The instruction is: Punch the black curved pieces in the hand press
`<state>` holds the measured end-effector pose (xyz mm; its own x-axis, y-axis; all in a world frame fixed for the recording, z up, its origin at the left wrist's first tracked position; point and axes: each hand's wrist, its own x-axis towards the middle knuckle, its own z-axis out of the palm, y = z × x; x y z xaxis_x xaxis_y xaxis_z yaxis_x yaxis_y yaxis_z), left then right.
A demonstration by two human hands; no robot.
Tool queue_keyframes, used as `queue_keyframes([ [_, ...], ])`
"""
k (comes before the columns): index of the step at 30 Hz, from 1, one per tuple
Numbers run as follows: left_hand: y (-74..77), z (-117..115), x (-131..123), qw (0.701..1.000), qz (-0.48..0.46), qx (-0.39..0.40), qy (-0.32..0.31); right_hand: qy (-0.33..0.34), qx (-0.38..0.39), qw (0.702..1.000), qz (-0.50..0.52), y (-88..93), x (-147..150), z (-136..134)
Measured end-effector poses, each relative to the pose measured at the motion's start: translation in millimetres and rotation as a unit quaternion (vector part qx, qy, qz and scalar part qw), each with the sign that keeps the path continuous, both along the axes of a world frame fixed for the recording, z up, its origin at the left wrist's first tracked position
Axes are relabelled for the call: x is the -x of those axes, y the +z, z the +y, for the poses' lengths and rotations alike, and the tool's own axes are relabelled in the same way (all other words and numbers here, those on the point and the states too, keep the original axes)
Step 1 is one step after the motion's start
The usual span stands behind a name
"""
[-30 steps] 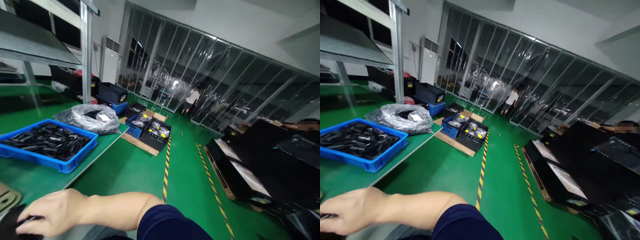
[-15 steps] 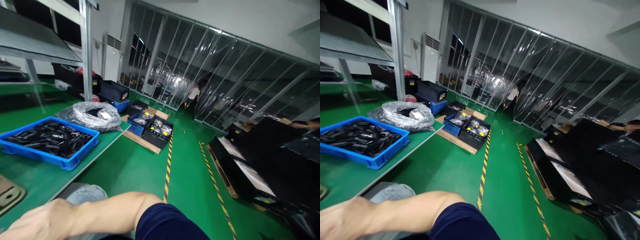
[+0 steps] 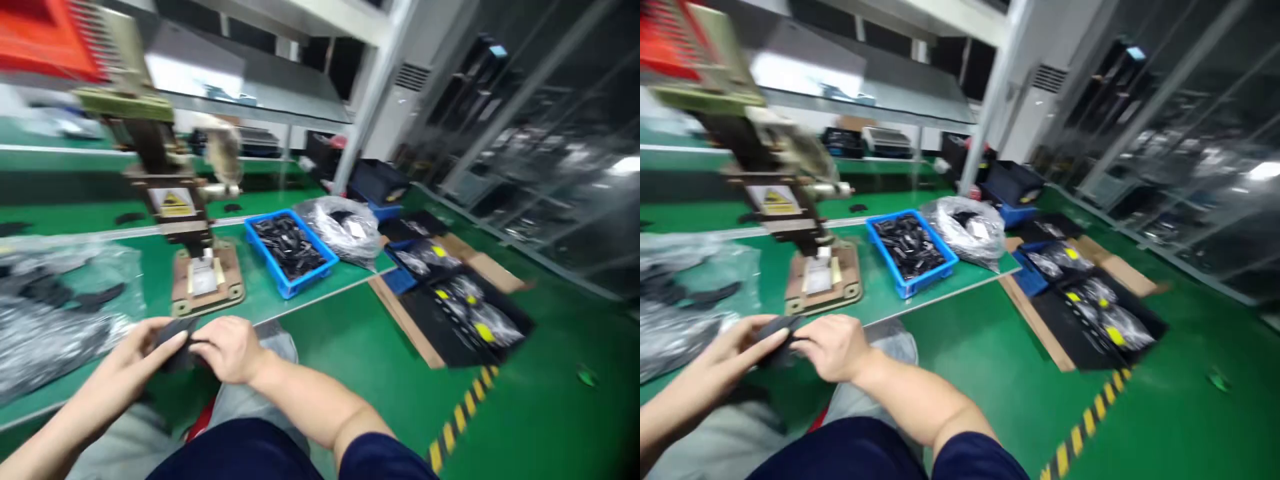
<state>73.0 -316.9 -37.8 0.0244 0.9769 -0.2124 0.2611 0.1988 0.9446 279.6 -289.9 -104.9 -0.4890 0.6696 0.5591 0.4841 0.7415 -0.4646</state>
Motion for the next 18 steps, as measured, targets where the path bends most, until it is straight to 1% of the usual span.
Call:
queue_keyframes([
  [2,0.3,-6,-1,0.997,-0.055,0.047,-0.001,0.035,-0.007,0.998,0.057,-0.6,2,10],
  [4,0.5,-8,-6,0.992,-0.105,0.064,-0.001,0.077,-0.007,0.993,0.094,-0.5,3,20],
  [6,-0.1,-8,-9,0.990,-0.125,0.056,0.025,0.108,0.001,0.987,0.116,1.3,-1,29],
  [8,-1.1,-7,-6,0.987,-0.135,0.049,0.073,0.114,0.010,0.984,0.133,3.7,-10,40],
  [10,-1.6,-5,4,0.981,-0.144,0.048,0.118,0.095,0.017,0.984,0.148,4.5,-24,53],
  [12,-0.6,-2,21,0.980,-0.134,0.045,0.140,0.067,0.021,0.985,0.157,1.5,-42,66],
  [14,2.0,6,41,0.985,-0.087,0.033,0.147,0.038,0.027,0.986,0.159,-5.1,-59,75],
  [16,4.9,20,58,0.989,-0.027,0.005,0.147,0.010,0.036,0.987,0.157,-13.4,-72,79],
  [18,5.4,39,65,0.991,0.012,-0.033,0.126,-0.016,0.047,0.987,0.156,-20.4,-79,80],
])
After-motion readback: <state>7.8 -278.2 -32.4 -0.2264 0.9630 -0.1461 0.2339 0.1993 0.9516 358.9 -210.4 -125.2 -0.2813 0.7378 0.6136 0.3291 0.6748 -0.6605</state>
